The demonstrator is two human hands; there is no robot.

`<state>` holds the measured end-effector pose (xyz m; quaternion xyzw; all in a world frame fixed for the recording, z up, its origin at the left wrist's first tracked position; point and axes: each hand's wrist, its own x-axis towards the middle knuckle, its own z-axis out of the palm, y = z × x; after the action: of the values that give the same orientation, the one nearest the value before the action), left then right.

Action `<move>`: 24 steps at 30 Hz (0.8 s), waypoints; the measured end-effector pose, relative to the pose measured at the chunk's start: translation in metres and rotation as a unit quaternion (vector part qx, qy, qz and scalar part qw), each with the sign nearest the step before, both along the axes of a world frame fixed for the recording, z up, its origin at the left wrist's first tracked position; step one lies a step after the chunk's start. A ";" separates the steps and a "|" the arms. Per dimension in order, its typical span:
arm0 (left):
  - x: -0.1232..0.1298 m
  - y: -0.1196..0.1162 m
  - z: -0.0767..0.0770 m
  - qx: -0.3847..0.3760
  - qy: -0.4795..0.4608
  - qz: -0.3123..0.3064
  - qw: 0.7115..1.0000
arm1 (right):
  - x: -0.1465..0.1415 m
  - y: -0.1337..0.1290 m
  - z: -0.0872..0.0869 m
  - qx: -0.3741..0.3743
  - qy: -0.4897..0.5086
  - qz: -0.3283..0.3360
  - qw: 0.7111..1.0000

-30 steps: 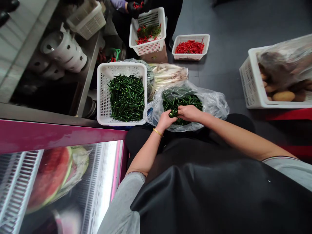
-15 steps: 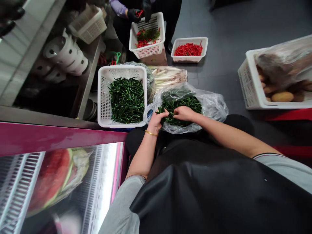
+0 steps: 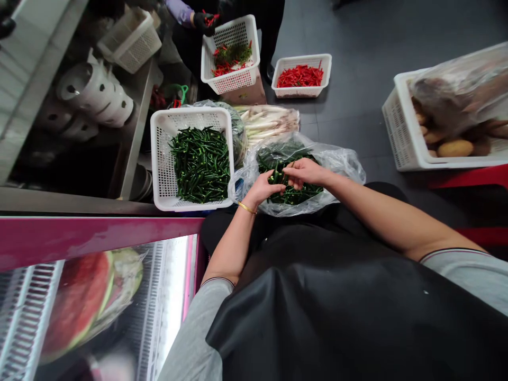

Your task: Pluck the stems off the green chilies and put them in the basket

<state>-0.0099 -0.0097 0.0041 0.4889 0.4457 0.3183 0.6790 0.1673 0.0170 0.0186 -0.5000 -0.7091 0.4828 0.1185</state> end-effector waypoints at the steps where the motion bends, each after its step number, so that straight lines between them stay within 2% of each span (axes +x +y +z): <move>1: -0.002 -0.002 0.002 -0.013 -0.003 -0.002 1.000 | -0.001 -0.002 0.000 0.062 -0.055 -0.004 0.997; 4: -0.002 -0.008 0.001 -0.057 0.000 0.016 0.998 | 0.000 -0.011 -0.005 0.196 -0.217 -0.011 0.956; 6: -0.001 -0.012 -0.005 -0.041 0.044 0.023 0.998 | 0.002 -0.020 -0.014 0.230 -0.307 0.041 0.923; 9: 0.000 -0.016 -0.016 0.072 0.194 0.032 0.978 | 0.002 -0.033 -0.032 0.213 -0.359 0.174 0.892; 11: 0.003 -0.018 -0.023 0.144 0.288 0.014 0.947 | 0.001 -0.035 -0.040 0.197 -0.365 0.216 0.884; 13: 0.007 -0.019 -0.026 0.185 0.338 -0.015 0.923 | 0.001 -0.030 -0.040 0.203 -0.352 0.202 0.891; 15: 0.010 -0.017 -0.027 0.208 0.345 -0.021 0.915 | 0.005 -0.019 -0.032 0.214 -0.303 0.170 0.913; 17: 0.009 -0.014 -0.024 0.221 0.305 0.006 0.926 | 0.013 -0.009 -0.022 0.204 -0.203 0.149 0.946; 20: 0.002 -0.009 -0.017 0.196 0.173 0.052 0.964 | 0.024 -0.005 -0.013 0.137 -0.073 0.105 0.982; 22: -0.003 -0.008 -0.015 0.147 0.100 0.080 0.981 | 0.023 -0.013 -0.017 0.098 -0.100 0.074 0.987; 24: -0.007 -0.008 -0.014 0.091 0.061 0.129 0.986 | 0.014 -0.025 -0.028 0.095 -0.204 0.075 0.971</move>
<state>-0.0172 -0.0181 -0.0099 0.5056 0.5152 0.4120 0.5560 0.1808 -0.0075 -0.0098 -0.5199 -0.7965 0.3082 -0.0186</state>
